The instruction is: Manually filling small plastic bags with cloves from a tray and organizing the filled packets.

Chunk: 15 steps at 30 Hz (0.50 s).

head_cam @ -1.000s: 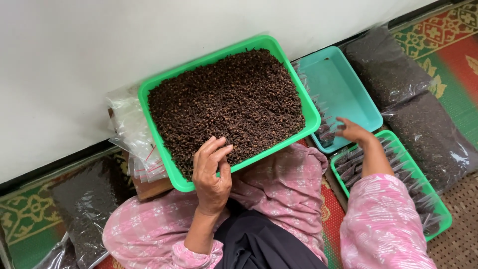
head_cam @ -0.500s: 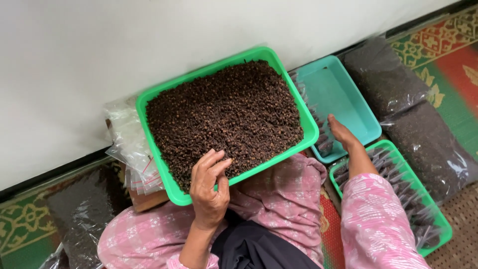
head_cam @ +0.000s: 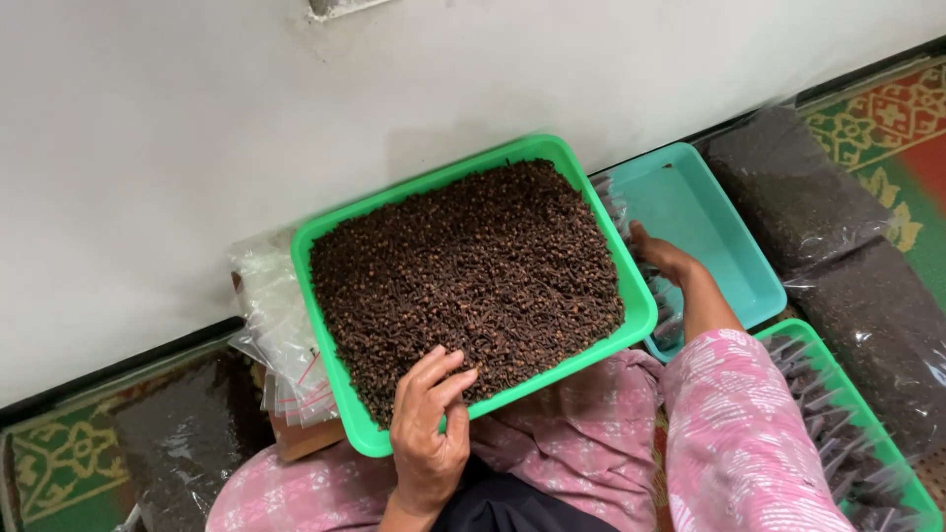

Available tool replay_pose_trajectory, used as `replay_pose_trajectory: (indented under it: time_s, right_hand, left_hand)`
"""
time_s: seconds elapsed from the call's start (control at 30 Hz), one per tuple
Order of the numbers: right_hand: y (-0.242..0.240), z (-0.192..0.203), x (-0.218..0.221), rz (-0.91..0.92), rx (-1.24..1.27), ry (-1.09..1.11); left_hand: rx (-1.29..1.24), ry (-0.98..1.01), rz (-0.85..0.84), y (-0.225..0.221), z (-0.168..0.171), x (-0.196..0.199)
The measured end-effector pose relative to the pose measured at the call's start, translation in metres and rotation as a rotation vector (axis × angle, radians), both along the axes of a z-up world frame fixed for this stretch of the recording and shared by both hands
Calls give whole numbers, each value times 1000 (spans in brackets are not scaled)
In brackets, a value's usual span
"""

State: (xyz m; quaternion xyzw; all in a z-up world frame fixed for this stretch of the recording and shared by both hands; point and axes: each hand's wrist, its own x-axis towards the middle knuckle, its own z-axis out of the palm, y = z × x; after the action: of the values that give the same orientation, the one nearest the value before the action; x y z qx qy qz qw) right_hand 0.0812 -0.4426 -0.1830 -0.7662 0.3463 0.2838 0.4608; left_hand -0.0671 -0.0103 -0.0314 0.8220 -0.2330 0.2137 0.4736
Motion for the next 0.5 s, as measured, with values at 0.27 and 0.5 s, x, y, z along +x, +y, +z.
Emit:
replay_pose_trajectory:
  time_s: [0.27,0.5]
  right_hand:
    - [3,-16,51,-113,45,-114]
    - [-2,-31,84,-218,110,-246]
  left_hand:
    - [3,-18,9,-3,0,4]
    - [-35,6,60,-6,-5,3]
